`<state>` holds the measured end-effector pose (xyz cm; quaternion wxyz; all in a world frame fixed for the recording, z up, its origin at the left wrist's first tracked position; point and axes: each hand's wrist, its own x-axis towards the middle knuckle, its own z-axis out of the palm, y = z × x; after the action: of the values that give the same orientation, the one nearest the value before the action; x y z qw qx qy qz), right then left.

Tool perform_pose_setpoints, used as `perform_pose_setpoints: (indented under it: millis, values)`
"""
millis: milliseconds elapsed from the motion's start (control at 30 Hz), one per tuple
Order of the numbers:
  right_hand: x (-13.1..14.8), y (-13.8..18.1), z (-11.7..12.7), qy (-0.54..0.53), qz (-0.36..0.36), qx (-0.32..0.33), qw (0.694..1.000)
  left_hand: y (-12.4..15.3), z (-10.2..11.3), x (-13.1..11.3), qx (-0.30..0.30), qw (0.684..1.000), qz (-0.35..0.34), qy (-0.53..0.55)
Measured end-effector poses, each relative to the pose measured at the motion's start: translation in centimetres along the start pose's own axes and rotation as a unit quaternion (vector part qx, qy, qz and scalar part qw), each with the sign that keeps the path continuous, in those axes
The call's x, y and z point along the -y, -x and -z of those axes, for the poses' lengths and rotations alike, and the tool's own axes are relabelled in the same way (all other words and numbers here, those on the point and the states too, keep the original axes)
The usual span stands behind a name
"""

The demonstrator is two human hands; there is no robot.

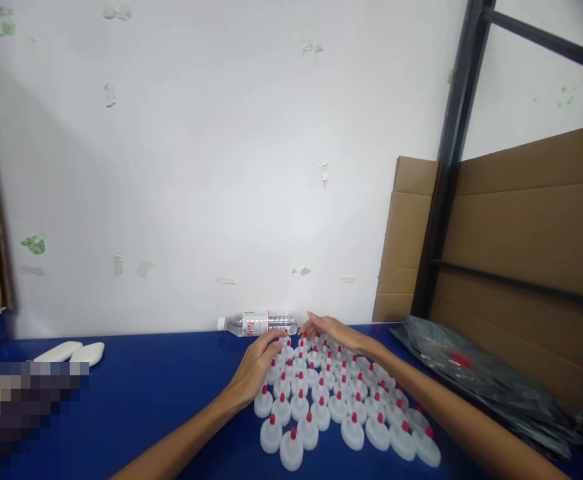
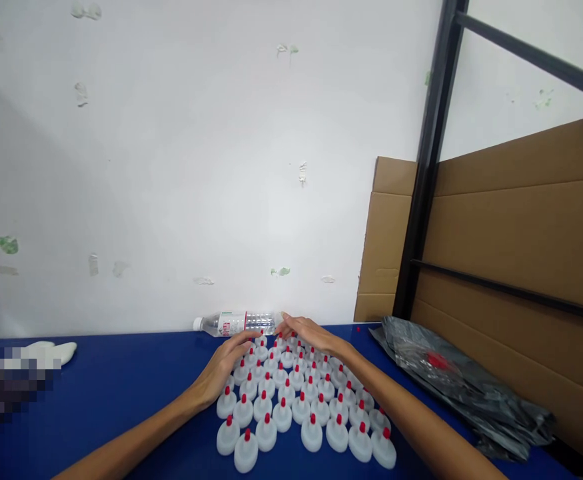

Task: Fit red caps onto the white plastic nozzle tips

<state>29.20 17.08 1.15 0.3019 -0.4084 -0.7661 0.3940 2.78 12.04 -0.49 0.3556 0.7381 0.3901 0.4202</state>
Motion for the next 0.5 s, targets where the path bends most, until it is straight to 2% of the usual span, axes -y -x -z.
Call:
perform_pose_setpoints:
  millis: [133, 300, 500]
  values:
    - [0.6, 0.2, 1.2, -0.041, -0.001, 0.008, 0.999, -0.2, 0.1, 0.3, 0.009, 1.0, 0.004, 0.002]
    - [-0.5, 1.3, 3.6, -0.065, -0.041, -0.007, 0.997, -1.2, 0.2, 0.9, 0.024, 1.0, -0.011, 0.0]
    - [-0.2, 2.1, 2.0, -0.095, -0.068, 0.057, 0.991, -2.6, 0.2, 0.8, 0.055, 0.998, -0.033, 0.0]
